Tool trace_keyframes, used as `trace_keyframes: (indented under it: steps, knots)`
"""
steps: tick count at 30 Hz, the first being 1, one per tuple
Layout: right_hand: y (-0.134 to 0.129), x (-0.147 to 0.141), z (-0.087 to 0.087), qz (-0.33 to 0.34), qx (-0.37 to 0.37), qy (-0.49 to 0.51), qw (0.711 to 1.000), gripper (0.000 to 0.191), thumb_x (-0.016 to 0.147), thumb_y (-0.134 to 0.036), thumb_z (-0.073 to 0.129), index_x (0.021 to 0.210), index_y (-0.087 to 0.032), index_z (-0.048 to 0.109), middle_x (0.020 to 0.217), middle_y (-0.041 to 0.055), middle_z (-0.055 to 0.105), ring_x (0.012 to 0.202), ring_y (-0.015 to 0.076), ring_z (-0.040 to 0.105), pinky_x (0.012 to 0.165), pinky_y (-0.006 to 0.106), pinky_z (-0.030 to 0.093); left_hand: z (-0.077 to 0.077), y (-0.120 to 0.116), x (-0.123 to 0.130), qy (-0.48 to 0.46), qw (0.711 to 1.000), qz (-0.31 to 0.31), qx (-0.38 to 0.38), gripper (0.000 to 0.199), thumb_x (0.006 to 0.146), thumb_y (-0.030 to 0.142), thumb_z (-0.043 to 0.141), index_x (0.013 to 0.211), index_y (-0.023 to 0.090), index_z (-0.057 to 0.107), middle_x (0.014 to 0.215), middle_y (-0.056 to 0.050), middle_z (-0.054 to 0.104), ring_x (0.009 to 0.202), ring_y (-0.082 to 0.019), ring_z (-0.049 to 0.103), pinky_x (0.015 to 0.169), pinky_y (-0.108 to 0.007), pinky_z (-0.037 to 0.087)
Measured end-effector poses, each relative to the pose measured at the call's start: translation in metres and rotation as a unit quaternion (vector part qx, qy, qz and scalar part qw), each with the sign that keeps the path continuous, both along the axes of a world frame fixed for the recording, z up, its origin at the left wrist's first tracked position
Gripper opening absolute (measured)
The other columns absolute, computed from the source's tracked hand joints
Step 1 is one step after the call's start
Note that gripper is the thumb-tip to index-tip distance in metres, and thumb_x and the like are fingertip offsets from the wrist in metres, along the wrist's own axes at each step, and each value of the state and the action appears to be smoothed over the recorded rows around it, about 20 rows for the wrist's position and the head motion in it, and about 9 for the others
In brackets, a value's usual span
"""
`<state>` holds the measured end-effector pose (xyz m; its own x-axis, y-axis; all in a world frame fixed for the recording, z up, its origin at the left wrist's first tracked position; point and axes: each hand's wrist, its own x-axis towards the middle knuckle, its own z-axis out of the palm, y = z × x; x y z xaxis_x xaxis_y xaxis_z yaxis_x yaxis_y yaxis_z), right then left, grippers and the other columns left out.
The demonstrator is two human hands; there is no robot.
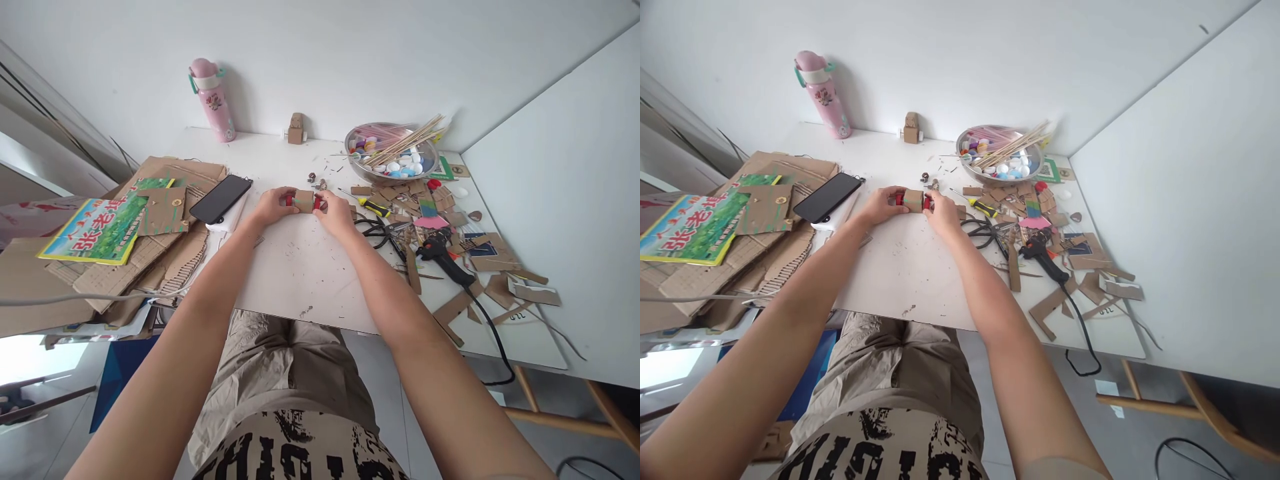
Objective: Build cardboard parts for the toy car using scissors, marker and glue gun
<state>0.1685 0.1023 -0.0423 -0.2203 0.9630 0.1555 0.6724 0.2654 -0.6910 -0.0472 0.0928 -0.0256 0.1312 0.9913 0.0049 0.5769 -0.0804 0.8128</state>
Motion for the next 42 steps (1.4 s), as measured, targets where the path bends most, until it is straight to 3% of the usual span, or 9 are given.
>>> trace_keyframes:
  steps: [7,10,14,17,20,24,30,37,42]
  knots:
    - [0.003,0.008,-0.006,0.025,0.015,0.064,0.998,0.032,0.080,-0.014,0.084,0.109,-0.028,0.083,0.105,0.0075,0.088,0.106,0.0364,0.084,0.112,0.062,0.065,0.002,-0.004,0.002,0.001,1.000,0.019,0.001,0.062,0.070,0.026,0.088,0.132,0.022,0.083,0.132,-0.007,0.087,0.130,-0.032,0.077,0.121,-0.045,0.057]
    - [0.004,0.011,-0.008,0.027,0.016,0.071,0.997,0.034,0.080,-0.017,0.083,0.112,-0.027,0.083,0.110,0.0089,0.088,0.105,0.0355,0.085,0.112,0.062,0.066,0.003,-0.005,0.002,-0.013,1.000,0.014,-0.005,0.063,0.070,0.027,0.089,0.132,0.022,0.082,0.136,-0.008,0.086,0.134,-0.032,0.076,0.122,-0.046,0.056]
    - [0.000,0.022,0.001,0.015,0.028,0.096,0.995,0.044,0.083,-0.023,0.081,0.127,-0.026,0.080,0.127,0.0140,0.087,0.099,0.0313,0.085,0.106,0.058,0.069,0.006,-0.008,0.001,-0.055,0.998,0.028,0.013,0.079,0.070,0.029,0.094,0.144,0.016,0.073,0.157,-0.018,0.075,0.144,-0.032,0.071,0.125,-0.043,0.053]
    - [-0.007,0.030,0.016,0.032,0.064,0.112,0.991,0.059,0.085,-0.035,0.085,0.143,-0.028,0.073,0.139,0.0146,0.084,0.111,0.0325,0.083,0.101,0.055,0.071,0.010,-0.015,0.006,-0.108,0.986,0.083,0.096,0.058,0.084,0.035,0.088,0.137,0.016,0.075,0.152,-0.018,0.078,0.138,-0.028,0.073,0.124,-0.041,0.053]
    - [-0.016,0.033,0.032,0.056,0.124,0.107,0.985,0.075,0.088,-0.047,0.089,0.156,-0.031,0.063,0.152,0.0156,0.078,0.131,0.0369,0.077,0.108,0.059,0.068,0.017,-0.027,0.022,-0.186,0.964,0.112,0.153,0.027,0.099,0.038,0.075,0.117,0.018,0.078,0.126,-0.014,0.086,0.120,-0.024,0.079,0.112,-0.038,0.060]
    - [-0.025,0.029,0.042,0.067,0.167,0.076,0.981,0.073,0.096,-0.057,0.082,0.162,-0.034,0.059,0.159,0.0139,0.073,0.144,0.0405,0.070,0.118,0.064,0.061,0.032,-0.048,0.044,-0.217,0.974,0.024,0.061,0.028,0.103,0.043,0.072,0.089,0.019,0.077,0.092,-0.009,0.084,0.084,-0.019,0.075,0.085,-0.035,0.064]
    - [-0.025,0.031,0.039,0.097,0.179,0.050,0.978,0.070,0.093,-0.060,0.085,0.156,-0.034,0.067,0.151,0.0103,0.077,0.136,0.0386,0.073,0.121,0.060,0.060,0.051,-0.061,0.047,-0.184,0.983,-0.015,0.007,0.020,0.091,0.026,0.080,0.073,0.021,0.073,0.076,-0.003,0.075,0.074,-0.016,0.066,0.073,-0.031,0.057]
    - [-0.022,0.034,0.033,0.110,0.168,0.041,0.979,0.077,0.082,-0.048,0.098,0.152,-0.034,0.070,0.156,0.0096,0.075,0.129,0.0385,0.076,0.118,0.058,0.062,0.049,-0.065,0.050,-0.124,0.992,-0.011,-0.033,0.033,0.096,0.021,0.075,0.065,0.022,0.062,0.058,0.004,0.055,0.058,-0.012,0.051,0.062,-0.027,0.048]
    - [-0.023,0.034,0.032,0.131,0.178,0.045,0.974,0.079,0.080,-0.056,0.098,0.151,-0.033,0.071,0.153,0.0121,0.075,0.126,0.0389,0.077,0.116,0.057,0.063,0.046,-0.069,0.044,-0.150,0.983,-0.089,-0.063,0.044,0.103,0.027,0.072,0.063,0.023,0.055,0.059,0.003,0.049,0.057,-0.012,0.046,0.064,-0.029,0.048]
